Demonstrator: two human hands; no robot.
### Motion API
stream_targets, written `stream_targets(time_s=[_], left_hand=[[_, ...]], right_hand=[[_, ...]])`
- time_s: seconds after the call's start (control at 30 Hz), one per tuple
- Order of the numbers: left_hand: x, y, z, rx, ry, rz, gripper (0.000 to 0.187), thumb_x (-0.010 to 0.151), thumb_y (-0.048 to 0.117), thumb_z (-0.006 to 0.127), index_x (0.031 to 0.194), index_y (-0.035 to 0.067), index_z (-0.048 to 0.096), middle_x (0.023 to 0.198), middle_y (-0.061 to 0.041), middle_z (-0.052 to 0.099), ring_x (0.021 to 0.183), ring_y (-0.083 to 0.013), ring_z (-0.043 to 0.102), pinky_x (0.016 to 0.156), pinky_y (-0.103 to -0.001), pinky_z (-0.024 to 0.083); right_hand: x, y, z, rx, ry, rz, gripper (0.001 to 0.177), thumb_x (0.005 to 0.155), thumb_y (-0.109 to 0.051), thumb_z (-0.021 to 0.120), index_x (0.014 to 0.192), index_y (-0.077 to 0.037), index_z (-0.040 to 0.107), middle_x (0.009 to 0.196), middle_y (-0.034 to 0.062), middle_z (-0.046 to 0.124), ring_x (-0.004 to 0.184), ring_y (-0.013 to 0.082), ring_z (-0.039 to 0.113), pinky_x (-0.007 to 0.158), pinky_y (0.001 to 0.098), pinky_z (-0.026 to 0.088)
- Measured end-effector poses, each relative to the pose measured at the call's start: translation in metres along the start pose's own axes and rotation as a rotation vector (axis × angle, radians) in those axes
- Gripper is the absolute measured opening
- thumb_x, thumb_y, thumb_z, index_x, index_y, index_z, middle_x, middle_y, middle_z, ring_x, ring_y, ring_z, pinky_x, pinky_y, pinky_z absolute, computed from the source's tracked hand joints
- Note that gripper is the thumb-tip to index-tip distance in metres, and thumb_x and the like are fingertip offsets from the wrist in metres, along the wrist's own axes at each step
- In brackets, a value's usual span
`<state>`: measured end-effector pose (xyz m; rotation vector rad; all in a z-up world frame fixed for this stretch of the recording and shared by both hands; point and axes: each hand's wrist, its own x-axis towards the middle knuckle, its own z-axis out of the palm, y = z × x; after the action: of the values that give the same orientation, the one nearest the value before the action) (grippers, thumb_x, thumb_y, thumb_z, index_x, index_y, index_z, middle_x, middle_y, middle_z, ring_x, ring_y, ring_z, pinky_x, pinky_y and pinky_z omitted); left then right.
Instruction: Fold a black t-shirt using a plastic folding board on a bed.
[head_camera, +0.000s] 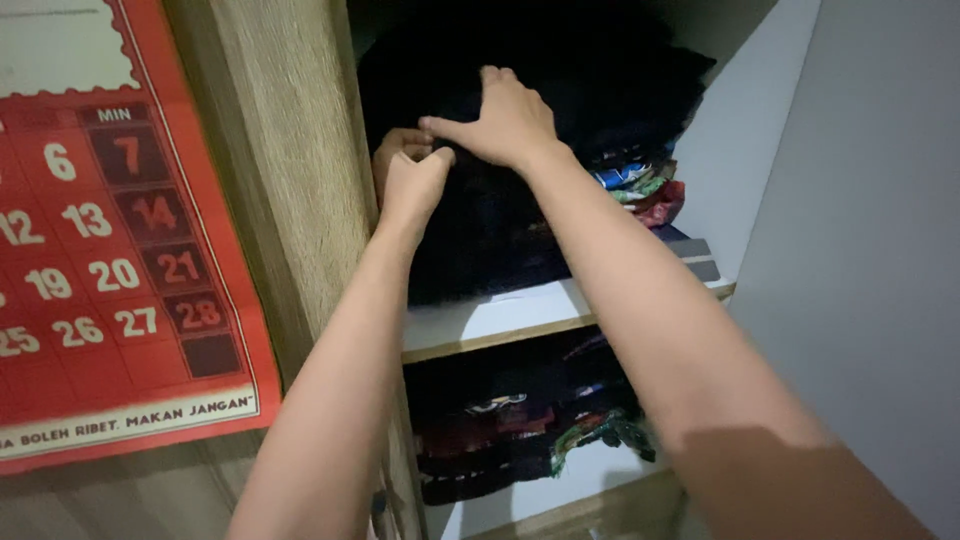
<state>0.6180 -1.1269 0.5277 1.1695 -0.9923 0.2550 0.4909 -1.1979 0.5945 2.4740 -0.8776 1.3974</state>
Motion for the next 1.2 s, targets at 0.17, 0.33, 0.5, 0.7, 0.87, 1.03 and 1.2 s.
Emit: stream_targets(time_s=[0.17, 0.33, 0.5, 0.7, 0.87, 1.03, 1.2], left_hand=[[-0.002, 0.002, -0.003, -0.321, -0.236, -0.058, 0.019, 0.079, 0.012, 0.06, 0.083, 0.002, 0.075, 0.081, -0.008, 0.076, 0.079, -0.0176, 0.069, 0.078, -0.029, 0.053], [-0.001, -0.018, 0.005, -0.422, -0.28, -0.108, 0.015, 0.083, 0.005, 0.053, 0.08, -0.003, 0.066, 0.08, -0.012, 0.07, 0.078, -0.0244, 0.07, 0.079, -0.034, 0.053], [-0.003, -0.03, 0.013, 0.225, 0.054, 0.078, 0.036, 0.074, 0.001, 0.056, 0.109, -0.001, 0.062, 0.111, -0.022, 0.062, 0.103, -0.0348, 0.062, 0.093, -0.044, 0.052], [-0.025, -0.031, 0.012, 0.648, 0.159, 0.409, 0.067, 0.085, 0.022, 0.07, 0.141, -0.003, 0.044, 0.149, -0.03, 0.038, 0.136, -0.0494, 0.039, 0.11, -0.058, 0.036], [-0.029, -0.003, 0.002, 0.532, 0.011, 0.093, 0.092, 0.084, 0.041, 0.073, 0.152, -0.003, 0.031, 0.149, -0.032, 0.04, 0.133, -0.0481, 0.043, 0.111, -0.053, 0.037], [-0.013, -0.031, 0.009, 0.244, 0.008, 0.102, 0.106, 0.08, 0.06, 0.078, 0.15, -0.006, 0.034, 0.149, -0.03, 0.049, 0.14, -0.0431, 0.048, 0.116, -0.045, 0.038], [0.001, -0.01, 0.0, -0.137, -0.147, -0.675, 0.125, 0.07, 0.067, 0.078, 0.156, -0.008, 0.024, 0.151, -0.027, 0.049, 0.139, -0.0377, 0.052, 0.116, -0.046, 0.04]], right_hand=[[0.006, -0.005, -0.013, -0.03, -0.084, 0.081, 0.096, 0.066, -0.07, 0.084, 0.123, 0.004, 0.065, 0.132, 0.0241, 0.059, 0.116, 0.0383, 0.064, 0.093, 0.0457, 0.055], [0.008, -0.002, -0.01, -0.061, -0.211, 0.072, 0.068, 0.073, -0.043, 0.081, 0.124, 0.001, 0.069, 0.127, 0.0221, 0.068, 0.114, 0.0368, 0.069, 0.094, 0.0444, 0.058], [0.008, 0.018, 0.003, 0.05, -0.128, -0.079, 0.06, 0.08, -0.029, 0.078, 0.131, 0.001, 0.064, 0.117, 0.0244, 0.071, 0.111, 0.0382, 0.069, 0.097, 0.0455, 0.055], [-0.006, 0.04, 0.012, 0.234, 0.056, -0.137, 0.056, 0.082, -0.026, 0.081, 0.126, 0.004, 0.067, 0.112, 0.025, 0.072, 0.105, 0.0394, 0.069, 0.091, 0.0447, 0.054], [-0.018, 0.067, 0.028, 0.679, 0.051, 0.004, 0.035, 0.086, -0.017, 0.077, 0.115, 0.001, 0.072, 0.102, 0.0149, 0.078, 0.093, 0.0259, 0.075, 0.084, 0.037, 0.059], [-0.036, 0.08, 0.024, 1.19, -0.013, 0.136, 0.027, 0.089, -0.01, 0.075, 0.114, 0.0, 0.072, 0.104, 0.0097, 0.078, 0.091, 0.0199, 0.074, 0.082, 0.035, 0.061], [-0.06, 0.094, -0.004, 1.39, -0.185, 0.237, 0.033, 0.087, -0.013, 0.077, 0.117, 0.001, 0.07, 0.108, 0.0101, 0.076, 0.095, 0.0211, 0.075, 0.087, 0.0356, 0.061]])
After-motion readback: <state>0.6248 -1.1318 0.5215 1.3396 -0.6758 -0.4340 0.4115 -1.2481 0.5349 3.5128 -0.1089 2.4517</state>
